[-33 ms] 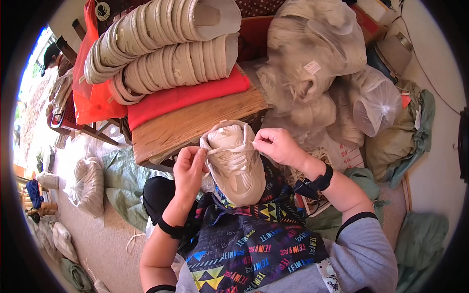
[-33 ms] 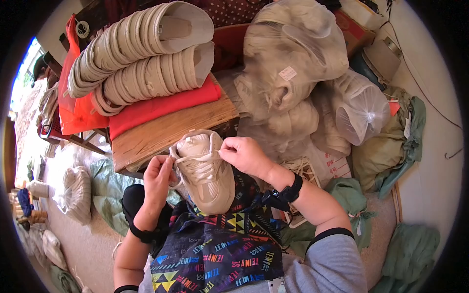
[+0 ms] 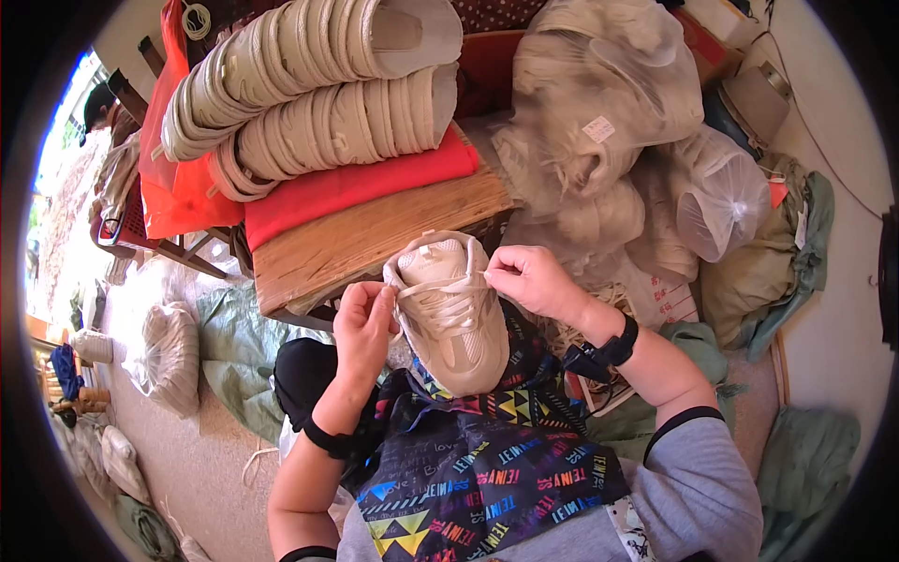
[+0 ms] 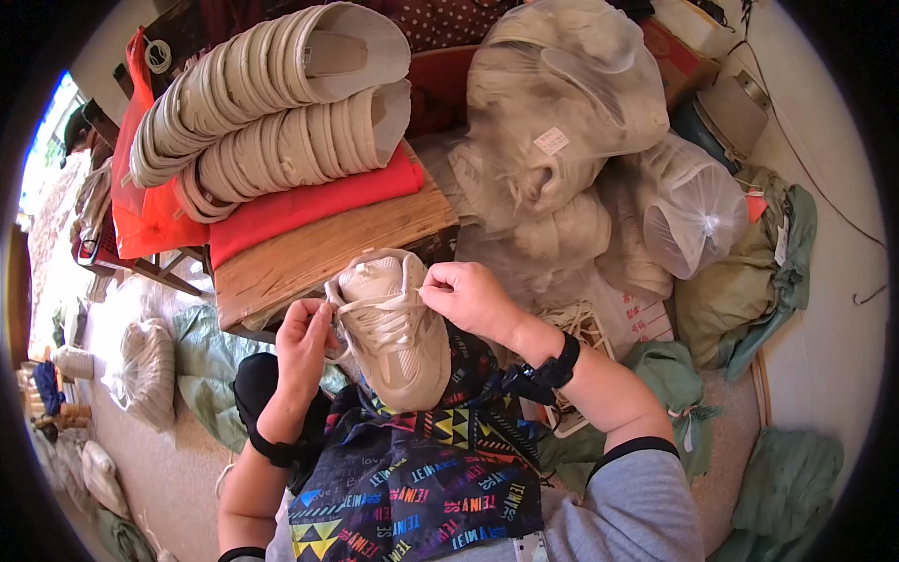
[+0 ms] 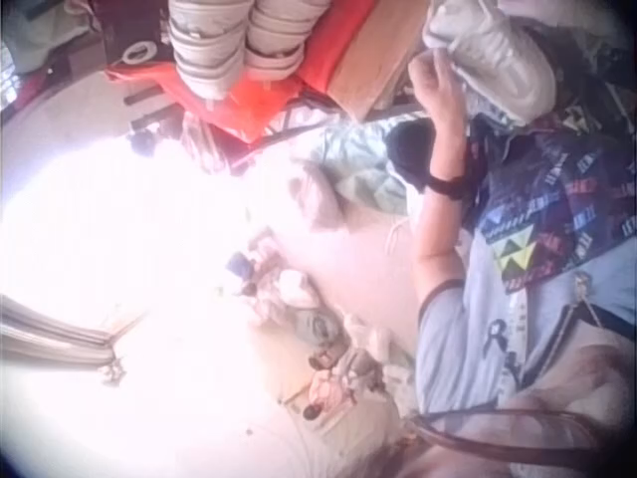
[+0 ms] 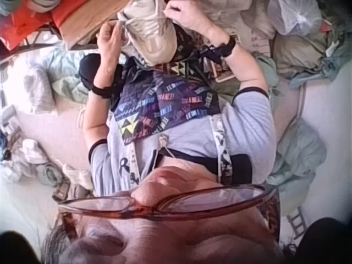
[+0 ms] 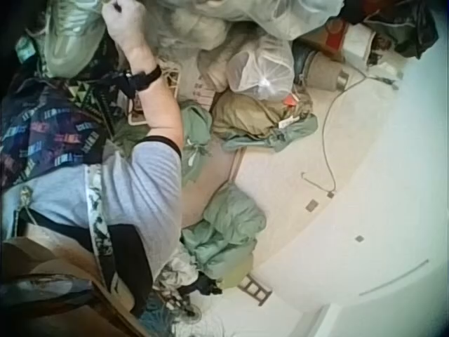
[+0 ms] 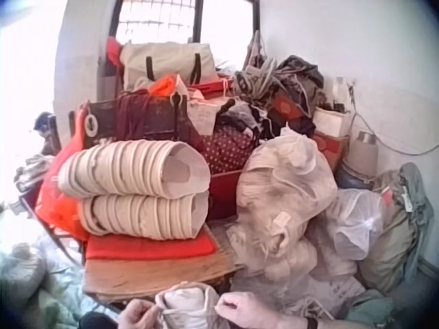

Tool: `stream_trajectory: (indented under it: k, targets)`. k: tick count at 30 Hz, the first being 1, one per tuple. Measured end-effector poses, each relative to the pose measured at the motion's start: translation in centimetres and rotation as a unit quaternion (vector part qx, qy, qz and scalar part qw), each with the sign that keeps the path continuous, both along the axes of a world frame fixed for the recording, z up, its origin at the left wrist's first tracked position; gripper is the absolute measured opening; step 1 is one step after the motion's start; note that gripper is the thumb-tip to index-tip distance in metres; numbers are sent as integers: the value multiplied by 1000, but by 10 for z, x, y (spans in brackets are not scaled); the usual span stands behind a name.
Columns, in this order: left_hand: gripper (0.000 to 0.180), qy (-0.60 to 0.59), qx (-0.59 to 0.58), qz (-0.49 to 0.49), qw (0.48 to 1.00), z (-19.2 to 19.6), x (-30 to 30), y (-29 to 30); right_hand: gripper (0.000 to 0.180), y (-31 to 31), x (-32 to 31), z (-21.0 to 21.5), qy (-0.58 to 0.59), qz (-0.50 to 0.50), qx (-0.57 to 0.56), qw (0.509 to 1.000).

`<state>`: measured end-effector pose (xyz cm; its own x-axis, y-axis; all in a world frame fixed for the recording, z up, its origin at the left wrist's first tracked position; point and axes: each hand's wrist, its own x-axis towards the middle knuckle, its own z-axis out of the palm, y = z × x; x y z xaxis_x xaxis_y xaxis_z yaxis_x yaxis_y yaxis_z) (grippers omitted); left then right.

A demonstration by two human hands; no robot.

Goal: The recorder is lacing a white sneaker in a workshop setting.

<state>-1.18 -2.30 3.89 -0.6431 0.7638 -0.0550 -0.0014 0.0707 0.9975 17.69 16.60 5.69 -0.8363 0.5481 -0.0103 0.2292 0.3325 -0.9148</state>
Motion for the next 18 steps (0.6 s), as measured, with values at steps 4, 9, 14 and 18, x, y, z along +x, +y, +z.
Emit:
stream_trajectory:
  k: [4,9,14,18]
  targets:
    - [15,-35,-30,-28,999,9,-2,-2,17,-11,-8,23,-20,-43,187,981]
    - [13,-28,-69,-71,995,7,1,-2,14,-17,-17,25,-9,-25,381,924]
    - [13,51,-109,-65,991,10,-6,0,9,-12,-17,31,-59,75,462,882]
    - [12,276,-201,-58,938,29,-5,6,8,-6,-16,45,-103,118,504,849]
